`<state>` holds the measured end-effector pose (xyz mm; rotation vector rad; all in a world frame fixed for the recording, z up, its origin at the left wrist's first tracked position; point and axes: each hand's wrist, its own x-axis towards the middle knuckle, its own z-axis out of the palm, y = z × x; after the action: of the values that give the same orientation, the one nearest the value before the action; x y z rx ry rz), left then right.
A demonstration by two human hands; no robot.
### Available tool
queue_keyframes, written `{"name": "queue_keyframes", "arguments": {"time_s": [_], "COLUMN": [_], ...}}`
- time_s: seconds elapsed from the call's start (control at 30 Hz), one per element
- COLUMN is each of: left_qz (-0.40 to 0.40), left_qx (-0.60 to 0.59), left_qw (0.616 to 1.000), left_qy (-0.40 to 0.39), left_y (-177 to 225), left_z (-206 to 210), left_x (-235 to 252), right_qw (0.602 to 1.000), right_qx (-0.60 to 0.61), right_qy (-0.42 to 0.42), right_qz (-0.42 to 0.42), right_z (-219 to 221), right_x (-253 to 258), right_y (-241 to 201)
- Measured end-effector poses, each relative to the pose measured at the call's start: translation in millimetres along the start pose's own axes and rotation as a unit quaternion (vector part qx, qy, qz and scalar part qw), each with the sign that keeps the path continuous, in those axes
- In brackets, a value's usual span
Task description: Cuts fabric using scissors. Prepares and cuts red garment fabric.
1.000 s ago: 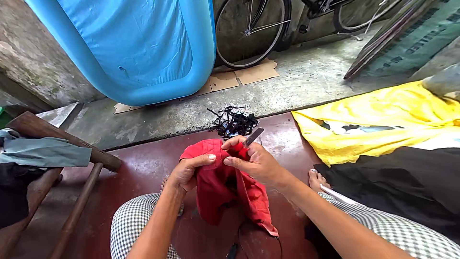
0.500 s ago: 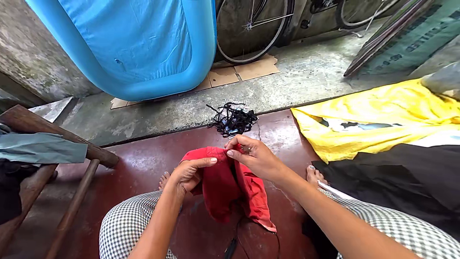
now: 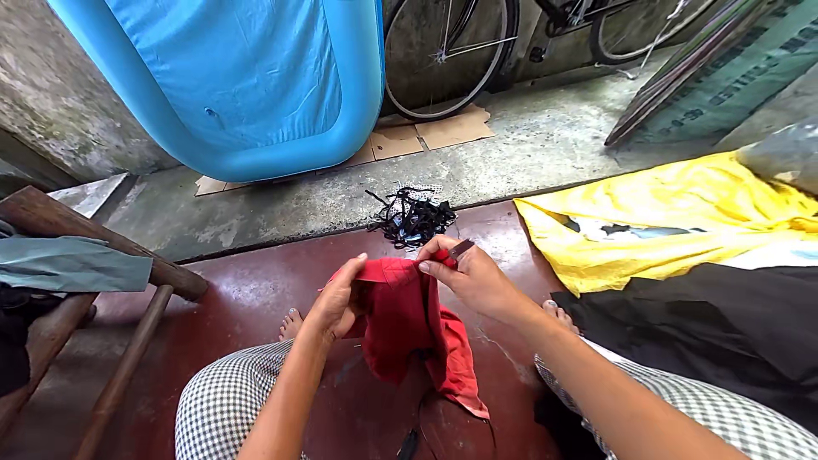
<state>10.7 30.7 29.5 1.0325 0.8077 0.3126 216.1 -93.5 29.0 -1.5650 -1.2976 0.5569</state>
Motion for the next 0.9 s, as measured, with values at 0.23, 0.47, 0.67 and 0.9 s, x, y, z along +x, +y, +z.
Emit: {"name": "queue_keyframes", "arguments": {"time_s": [0.23,0.47,0.67,0.9], "left_qz": [0.107,0.153,0.041,0.078], "left_qx": [0.135,0.322,0.088,0.131], "left_qw": [0.984,0.933,0.995,0.986], "left_qy": [0.044,0.045,0.012,0.063], "left_y": [-16,-8,3,4], "left_z": [-4,-7,-8,-10], "left_x": [0,-1,-6,-6], "right_qw": [0.994,0.99,0.987,0.976], "right_qx": [-0.085,-0.139,-0.161,-0.2], "right_qy": [-0.049,-0.033,-0.015,-0.011], "right_qz": [0.037,0.003,-0.024,-0.081], "right_z": [-2,-2,2,7], "right_x": [-3,-2,-5,-5], "right_y": [-7,-5,-5,0]}}
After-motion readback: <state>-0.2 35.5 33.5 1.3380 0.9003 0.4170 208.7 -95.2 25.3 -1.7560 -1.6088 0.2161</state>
